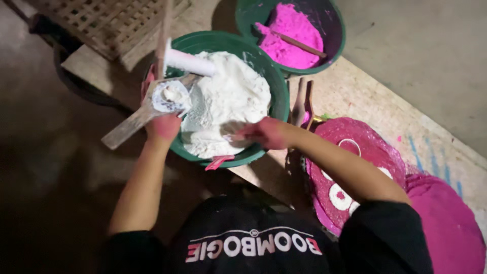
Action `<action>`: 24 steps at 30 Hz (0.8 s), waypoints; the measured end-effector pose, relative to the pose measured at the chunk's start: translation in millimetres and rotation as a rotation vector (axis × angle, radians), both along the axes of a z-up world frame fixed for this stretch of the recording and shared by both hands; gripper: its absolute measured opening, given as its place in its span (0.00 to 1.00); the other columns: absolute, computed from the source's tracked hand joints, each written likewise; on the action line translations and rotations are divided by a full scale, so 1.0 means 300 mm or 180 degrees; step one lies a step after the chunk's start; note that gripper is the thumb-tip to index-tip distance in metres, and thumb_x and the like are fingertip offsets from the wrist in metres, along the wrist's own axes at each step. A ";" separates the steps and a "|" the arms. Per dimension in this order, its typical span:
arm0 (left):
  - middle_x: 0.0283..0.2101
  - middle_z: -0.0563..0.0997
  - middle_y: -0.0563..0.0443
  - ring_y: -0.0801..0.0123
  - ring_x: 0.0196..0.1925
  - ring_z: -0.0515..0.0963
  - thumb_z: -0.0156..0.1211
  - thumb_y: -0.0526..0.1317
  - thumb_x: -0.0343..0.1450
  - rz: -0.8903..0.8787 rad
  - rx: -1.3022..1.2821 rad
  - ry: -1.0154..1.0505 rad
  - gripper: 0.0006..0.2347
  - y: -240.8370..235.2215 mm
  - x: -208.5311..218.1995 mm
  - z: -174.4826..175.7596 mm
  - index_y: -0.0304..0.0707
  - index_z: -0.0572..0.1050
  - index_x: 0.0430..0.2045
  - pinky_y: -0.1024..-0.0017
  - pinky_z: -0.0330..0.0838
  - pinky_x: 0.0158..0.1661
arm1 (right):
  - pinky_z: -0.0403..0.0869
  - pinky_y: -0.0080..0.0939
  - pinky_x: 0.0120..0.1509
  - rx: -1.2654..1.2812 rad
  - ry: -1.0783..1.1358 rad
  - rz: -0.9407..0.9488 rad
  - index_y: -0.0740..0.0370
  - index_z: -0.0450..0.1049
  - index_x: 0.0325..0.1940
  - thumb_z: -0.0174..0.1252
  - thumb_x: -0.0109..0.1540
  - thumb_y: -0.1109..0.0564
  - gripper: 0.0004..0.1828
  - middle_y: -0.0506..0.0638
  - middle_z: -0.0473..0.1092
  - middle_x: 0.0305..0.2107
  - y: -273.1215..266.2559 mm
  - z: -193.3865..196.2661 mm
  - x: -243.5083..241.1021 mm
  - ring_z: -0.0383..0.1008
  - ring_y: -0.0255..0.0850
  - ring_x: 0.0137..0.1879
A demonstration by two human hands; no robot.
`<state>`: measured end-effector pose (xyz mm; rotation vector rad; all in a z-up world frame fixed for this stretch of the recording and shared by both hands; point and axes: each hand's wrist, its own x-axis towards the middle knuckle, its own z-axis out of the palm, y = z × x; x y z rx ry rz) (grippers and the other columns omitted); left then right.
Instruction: The person uses a wooden mold to press white and pink powdery materials into circular shapes on a pink glittery surface. They repeatedly fill the mold, press it down, and lift it to form multiple white and pink rings.
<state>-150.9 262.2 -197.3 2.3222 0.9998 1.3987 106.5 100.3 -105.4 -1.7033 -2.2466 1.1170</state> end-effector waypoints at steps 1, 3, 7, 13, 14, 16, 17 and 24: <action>0.70 0.67 0.34 0.42 0.70 0.69 0.70 0.42 0.69 -0.0001 0.0214 0.0366 0.26 0.003 0.012 0.040 0.39 0.67 0.62 0.53 0.62 0.69 | 0.72 0.48 0.62 0.0212 0.0422 -0.0024 0.53 0.74 0.65 0.53 0.64 0.63 0.24 0.58 0.75 0.55 -0.054 0.039 0.040 0.78 0.52 0.56; 0.69 0.68 0.40 0.39 0.65 0.69 0.72 0.46 0.65 -0.0031 -0.0226 0.0700 0.29 -0.013 0.077 0.111 0.43 0.69 0.61 0.52 0.64 0.63 | 0.74 0.43 0.64 0.0108 0.0499 -0.0583 0.55 0.73 0.64 0.53 0.67 0.60 0.20 0.54 0.77 0.53 -0.158 0.135 0.125 0.79 0.45 0.57; 0.69 0.71 0.53 0.54 0.65 0.76 0.68 0.49 0.71 -0.0965 -0.0523 0.0388 0.30 -0.106 0.210 0.203 0.51 0.65 0.70 0.59 0.71 0.64 | 0.73 0.44 0.65 0.0347 0.0706 -0.1015 0.59 0.74 0.64 0.54 0.67 0.59 0.20 0.54 0.77 0.55 -0.289 0.352 0.226 0.78 0.46 0.59; 0.59 0.76 0.47 0.63 0.60 0.76 0.52 0.44 0.75 -0.1425 0.1187 0.2174 0.15 -0.165 0.542 0.231 0.43 0.69 0.56 0.67 0.69 0.61 | 0.78 0.51 0.48 -0.0115 -0.2272 -0.1666 0.45 0.75 0.61 0.50 0.68 0.49 0.17 0.52 0.77 0.44 -0.288 0.510 0.107 0.79 0.51 0.45; 0.56 0.76 0.47 0.63 0.58 0.76 0.51 0.44 0.74 -0.1854 0.0323 0.1943 0.18 -0.186 0.581 0.221 0.42 0.68 0.58 0.67 0.70 0.59 | 0.78 0.53 0.45 -0.0391 -0.2601 -0.1665 0.45 0.73 0.60 0.46 0.72 0.49 0.15 0.54 0.76 0.43 -0.283 0.499 0.092 0.79 0.53 0.44; 0.58 0.75 0.46 0.62 0.59 0.74 0.50 0.45 0.74 -0.2297 -0.0392 0.1823 0.18 -0.211 0.618 0.194 0.42 0.67 0.59 0.67 0.68 0.60 | 0.77 0.49 0.27 0.1213 -0.2995 -0.0989 0.58 0.71 0.57 0.51 0.65 0.57 0.16 0.56 0.73 0.36 -0.302 0.437 0.038 0.78 0.50 0.35; 0.59 0.74 0.45 0.61 0.60 0.74 0.49 0.45 0.74 -0.2437 -0.0375 0.1938 0.19 -0.222 0.622 0.175 0.42 0.67 0.59 0.66 0.67 0.61 | 0.77 0.48 0.28 0.1523 -0.2915 -0.0824 0.58 0.71 0.56 0.52 0.60 0.56 0.20 0.56 0.73 0.36 -0.329 0.413 0.036 0.78 0.49 0.35; 0.64 0.70 0.42 0.56 0.64 0.68 0.45 0.47 0.75 -0.2202 0.0319 0.2244 0.21 -0.140 0.654 0.113 0.39 0.66 0.63 0.65 0.60 0.63 | 0.75 0.46 0.27 0.1595 -0.3011 -0.1045 0.61 0.71 0.55 0.56 0.56 0.60 0.22 0.53 0.71 0.35 -0.577 0.467 0.126 0.77 0.47 0.35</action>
